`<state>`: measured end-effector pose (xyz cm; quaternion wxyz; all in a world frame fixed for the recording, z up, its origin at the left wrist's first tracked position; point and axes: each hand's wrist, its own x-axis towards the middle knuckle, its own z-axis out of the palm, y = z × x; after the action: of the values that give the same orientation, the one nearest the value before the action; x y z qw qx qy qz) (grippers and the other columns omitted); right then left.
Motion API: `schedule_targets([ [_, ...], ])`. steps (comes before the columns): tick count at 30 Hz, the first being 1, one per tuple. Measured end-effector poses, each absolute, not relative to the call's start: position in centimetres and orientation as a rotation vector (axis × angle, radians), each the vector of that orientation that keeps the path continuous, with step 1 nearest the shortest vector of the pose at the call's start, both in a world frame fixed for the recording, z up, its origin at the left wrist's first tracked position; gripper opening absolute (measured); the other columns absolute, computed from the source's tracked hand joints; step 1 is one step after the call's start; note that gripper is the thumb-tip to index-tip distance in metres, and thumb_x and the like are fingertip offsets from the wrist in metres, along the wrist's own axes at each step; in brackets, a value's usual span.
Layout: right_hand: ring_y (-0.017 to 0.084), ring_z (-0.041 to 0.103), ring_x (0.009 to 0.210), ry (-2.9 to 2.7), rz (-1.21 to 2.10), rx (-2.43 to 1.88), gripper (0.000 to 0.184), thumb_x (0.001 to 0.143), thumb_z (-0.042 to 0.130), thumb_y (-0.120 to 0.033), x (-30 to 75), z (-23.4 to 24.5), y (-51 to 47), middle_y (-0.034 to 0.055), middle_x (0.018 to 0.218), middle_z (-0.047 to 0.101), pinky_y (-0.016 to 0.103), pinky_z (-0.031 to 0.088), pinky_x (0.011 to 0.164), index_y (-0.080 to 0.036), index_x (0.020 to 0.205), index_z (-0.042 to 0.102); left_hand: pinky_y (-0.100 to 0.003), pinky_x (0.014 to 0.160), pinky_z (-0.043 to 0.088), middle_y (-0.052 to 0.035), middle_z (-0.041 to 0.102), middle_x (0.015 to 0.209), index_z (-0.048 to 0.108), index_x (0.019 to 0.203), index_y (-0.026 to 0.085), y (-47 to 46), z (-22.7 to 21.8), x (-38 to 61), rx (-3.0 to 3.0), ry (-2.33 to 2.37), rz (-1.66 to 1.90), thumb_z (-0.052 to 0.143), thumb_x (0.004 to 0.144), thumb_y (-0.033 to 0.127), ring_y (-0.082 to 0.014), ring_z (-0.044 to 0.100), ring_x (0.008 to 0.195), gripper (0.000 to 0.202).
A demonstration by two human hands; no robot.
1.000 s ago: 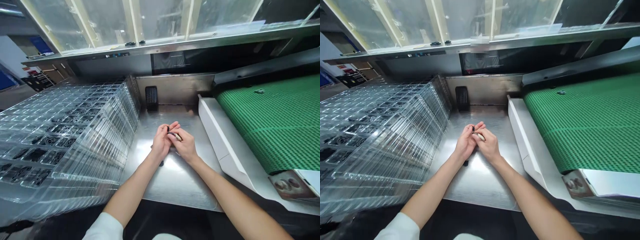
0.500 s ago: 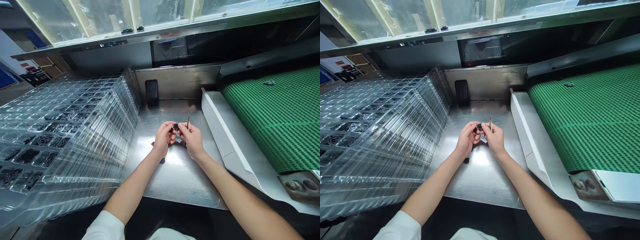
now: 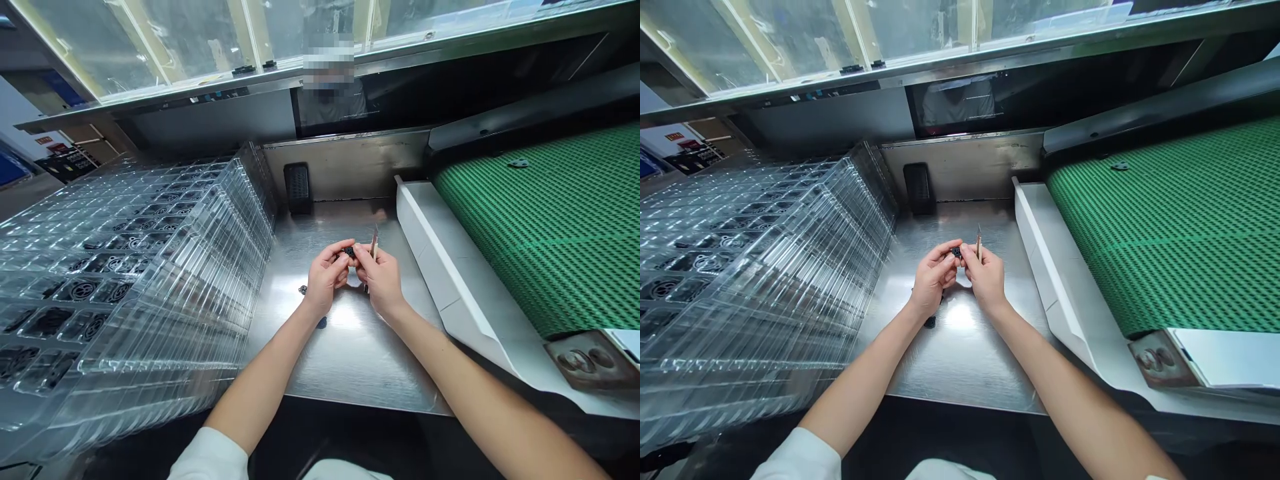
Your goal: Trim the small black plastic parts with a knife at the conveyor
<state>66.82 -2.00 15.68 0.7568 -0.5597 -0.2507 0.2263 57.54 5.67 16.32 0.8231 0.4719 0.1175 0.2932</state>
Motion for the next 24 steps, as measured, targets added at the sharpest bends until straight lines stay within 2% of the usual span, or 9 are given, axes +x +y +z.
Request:
schedule_targets([
  [3, 0.010, 0.039, 0.050, -0.639, 0.391, -1.314, 0.045, 0.082, 0.074, -0.063, 66.9, 15.5, -2.1, -0.0008, 0.065, 0.056, 0.025, 0.030, 0.045, -0.019, 0.077, 0.065, -0.018, 0.044, 0.016, 0.0017, 0.058, 0.073, 0.074, 0.115, 0.016, 5.8, 16.5, 57.6, 1.019, 0.289, 0.648, 0.085, 0.077, 0.045, -0.0010, 0.025, 0.047, 0.049],
  [7, 0.015, 0.053, 0.063, -0.848, 0.272, -1.399, 0.037, 0.092, 0.066, -0.054, 66.7, 15.7, -2.5, 0.0015, 0.070, 0.065, 0.028, 0.042, 0.060, -0.020, 0.077, 0.070, -0.017, 0.042, 0.013, 0.0050, 0.048, 0.064, 0.074, 0.109, 0.014, 6.2, 16.6, 57.6, 1.051, 0.320, 0.642, 0.082, 0.077, 0.057, -0.0013, 0.025, 0.045, 0.054],
  [10, 0.016, 0.055, 0.067, -0.953, 0.174, -1.458, 0.037, 0.096, 0.063, -0.049, 66.6, 16.1, -2.8, 0.0011, 0.072, 0.066, 0.029, 0.043, 0.068, -0.021, 0.073, 0.069, -0.017, 0.041, 0.014, 0.0055, 0.047, 0.062, 0.073, 0.107, 0.014, 6.2, 16.5, 57.6, 1.064, 0.321, 0.599, 0.078, 0.080, 0.062, -0.0014, 0.024, 0.044, 0.055],
  [14, 0.016, 0.053, 0.069, -1.087, -0.007, -1.532, 0.035, 0.100, 0.061, -0.045, 66.9, 16.5, -3.1, 0.0006, 0.073, 0.064, 0.029, 0.040, 0.069, -0.022, 0.075, 0.069, -0.016, 0.040, 0.013, 0.0062, 0.047, 0.064, 0.069, 0.105, 0.016, 6.2, 16.5, 57.5, 1.018, 0.293, 0.579, 0.077, 0.083, 0.057, -0.0010, 0.023, 0.043, 0.047],
  [20, 0.015, 0.055, 0.069, -1.210, -0.209, -1.694, 0.046, 0.105, 0.049, -0.058, 67.8, 16.1, -3.3, 0.0043, 0.088, 0.067, 0.028, 0.038, 0.066, -0.021, 0.090, 0.071, -0.015, 0.040, 0.014, 0.0073, 0.044, 0.063, 0.065, 0.103, 0.017, 6.8, 16.7, 57.2, 0.902, 0.273, 0.615, 0.076, 0.087, 0.048, -0.0014, 0.023, 0.043, 0.037],
  [24, 0.014, 0.057, 0.071, -1.263, -0.328, -1.803, 0.052, 0.108, 0.042, -0.057, 68.0, 15.4, -3.2, 0.0033, 0.084, 0.064, 0.027, 0.035, 0.062, -0.020, 0.087, 0.072, -0.015, 0.041, 0.016, 0.0081, 0.040, 0.061, 0.063, 0.102, 0.018, 7.1, 16.8, 57.1, 0.861, 0.253, 0.654, 0.073, 0.090, 0.045, -0.0020, 0.024, 0.042, 0.031],
])
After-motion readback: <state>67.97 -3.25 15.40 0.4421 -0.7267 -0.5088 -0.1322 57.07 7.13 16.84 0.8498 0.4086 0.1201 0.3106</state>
